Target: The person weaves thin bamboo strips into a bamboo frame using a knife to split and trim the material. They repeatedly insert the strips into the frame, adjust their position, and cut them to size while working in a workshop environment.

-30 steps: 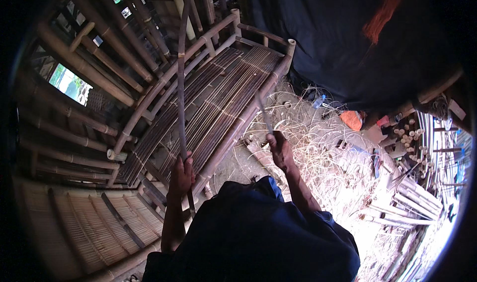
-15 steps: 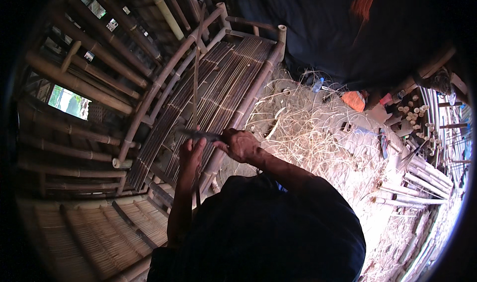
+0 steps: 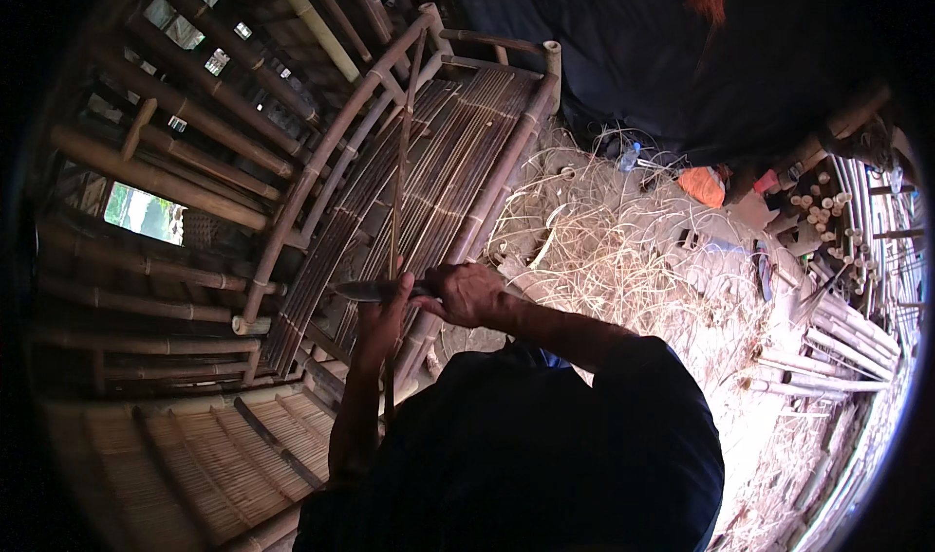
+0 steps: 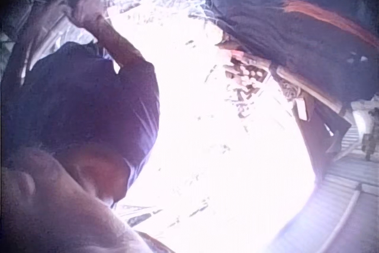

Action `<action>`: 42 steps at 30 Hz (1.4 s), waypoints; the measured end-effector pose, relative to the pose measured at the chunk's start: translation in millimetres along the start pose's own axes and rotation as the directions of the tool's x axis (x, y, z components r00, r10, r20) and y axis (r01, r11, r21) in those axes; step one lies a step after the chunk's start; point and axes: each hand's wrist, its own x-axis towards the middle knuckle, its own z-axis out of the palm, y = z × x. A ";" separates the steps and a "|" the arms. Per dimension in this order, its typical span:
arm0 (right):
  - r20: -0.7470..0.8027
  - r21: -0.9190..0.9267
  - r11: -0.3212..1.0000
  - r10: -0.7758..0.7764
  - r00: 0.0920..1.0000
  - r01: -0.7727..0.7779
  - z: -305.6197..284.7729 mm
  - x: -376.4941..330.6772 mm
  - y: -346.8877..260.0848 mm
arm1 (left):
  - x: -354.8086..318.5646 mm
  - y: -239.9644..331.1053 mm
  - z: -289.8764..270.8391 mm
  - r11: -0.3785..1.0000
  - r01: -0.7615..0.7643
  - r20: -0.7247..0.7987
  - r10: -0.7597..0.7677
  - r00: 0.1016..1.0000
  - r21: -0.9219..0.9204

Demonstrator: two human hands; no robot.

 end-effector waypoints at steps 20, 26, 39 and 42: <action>-0.410 -0.418 0.874 0.062 0.910 -0.248 -61.6 73.7 146.8 | -83.2 5.6 -56.0 0.787 -0.329 0.333 0.167 0.928 0.523; -0.424 -0.319 0.906 0.126 0.897 -0.278 -100.0 62.6 121.2 | -103.8 17.6 -62.9 0.897 -0.158 0.315 0.023 0.949 0.412; -0.497 0.023 0.539 0.737 0.458 -0.842 -220.8 67.2 235.7 | -172.9 -5.5 -105.6 0.824 0.074 0.391 -0.344 0.854 0.562; -0.541 0.104 0.468 0.767 0.345 -0.877 -254.4 45.5 240.8 | -168.6 -34.2 -110.5 0.801 -0.019 0.352 -0.242 0.904 0.598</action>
